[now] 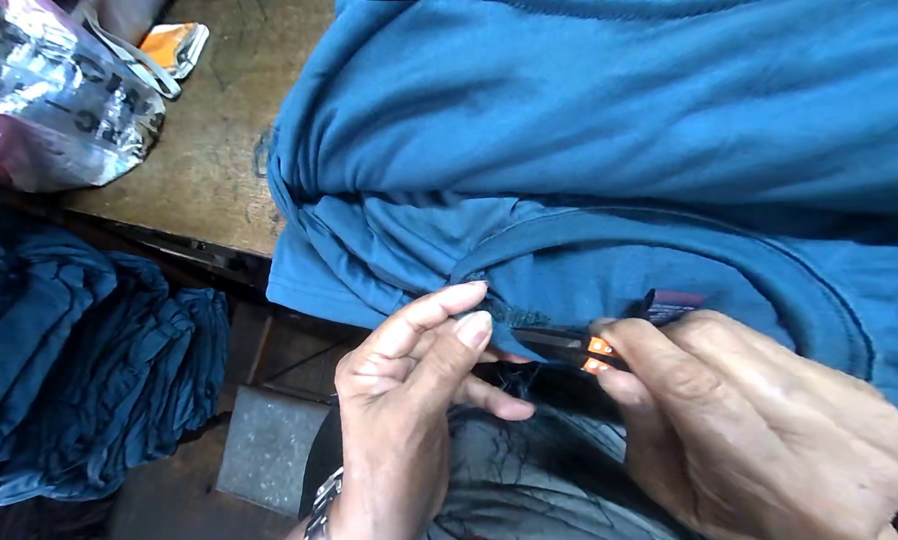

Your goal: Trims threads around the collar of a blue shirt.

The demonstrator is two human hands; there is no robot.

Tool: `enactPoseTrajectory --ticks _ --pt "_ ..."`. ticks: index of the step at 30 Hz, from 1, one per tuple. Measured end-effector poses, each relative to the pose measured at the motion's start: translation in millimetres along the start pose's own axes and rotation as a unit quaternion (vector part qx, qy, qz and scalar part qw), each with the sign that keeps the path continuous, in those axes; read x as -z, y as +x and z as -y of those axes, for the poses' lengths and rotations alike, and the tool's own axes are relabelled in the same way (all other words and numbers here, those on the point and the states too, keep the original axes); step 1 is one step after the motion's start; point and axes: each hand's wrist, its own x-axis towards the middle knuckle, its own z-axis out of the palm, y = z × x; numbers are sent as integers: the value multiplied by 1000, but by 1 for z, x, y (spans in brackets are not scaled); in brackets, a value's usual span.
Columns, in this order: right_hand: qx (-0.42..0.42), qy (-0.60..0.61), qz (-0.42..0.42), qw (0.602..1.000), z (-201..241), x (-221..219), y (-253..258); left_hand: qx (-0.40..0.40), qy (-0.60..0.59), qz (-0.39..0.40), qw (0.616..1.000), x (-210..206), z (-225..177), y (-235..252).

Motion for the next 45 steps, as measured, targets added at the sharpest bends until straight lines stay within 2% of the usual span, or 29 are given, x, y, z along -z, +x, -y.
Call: enactPoseTrajectory --ticks 5,8,11,13,14,16,17,18,19,22,25,29,34,40,45 --pt "41 94 85 991 -6 9 -16 -6 31 7 999 2 -1 0" --pt "-11 125 136 983 -9 28 -30 -20 49 17 998 5 -1 0" --pt "-112 173 135 969 -18 51 -43 -49 67 32 996 9 3 -4" --pt "-219 296 80 926 -22 62 -46 -53 78 56 994 15 7 -13" --pt "-283 373 43 882 -25 66 -48 -39 87 78 992 18 9 -19" --pt "-369 485 -12 793 -34 76 -55 23 109 130 985 22 11 -30" --pt "-390 513 -21 764 -38 81 -57 71 111 158 979 21 10 -33" --pt "-402 520 -25 753 -40 85 -57 115 100 178 972 19 10 -34" --pt "-405 495 -22 768 -42 88 -57 148 78 187 968 15 10 -32" --pt "-354 317 6 880 -36 87 -58 198 -2 205 959 -1 11 -20" --pt "-309 218 35 925 -24 81 -48 255 -56 189 947 -22 15 -7" --pt "-295 215 44 930 -24 78 -43 278 -75 194 938 -46 27 2" --pt "-292 244 51 924 -23 79 -38 245 -24 167 955 -62 29 5" --pt "-134 122 0 983 -23 55 -27 185 -10 172 968 -54 26 -1" --pt "-35 15 26 999 -14 63 -38 171 28 154 973 -56 20 0"
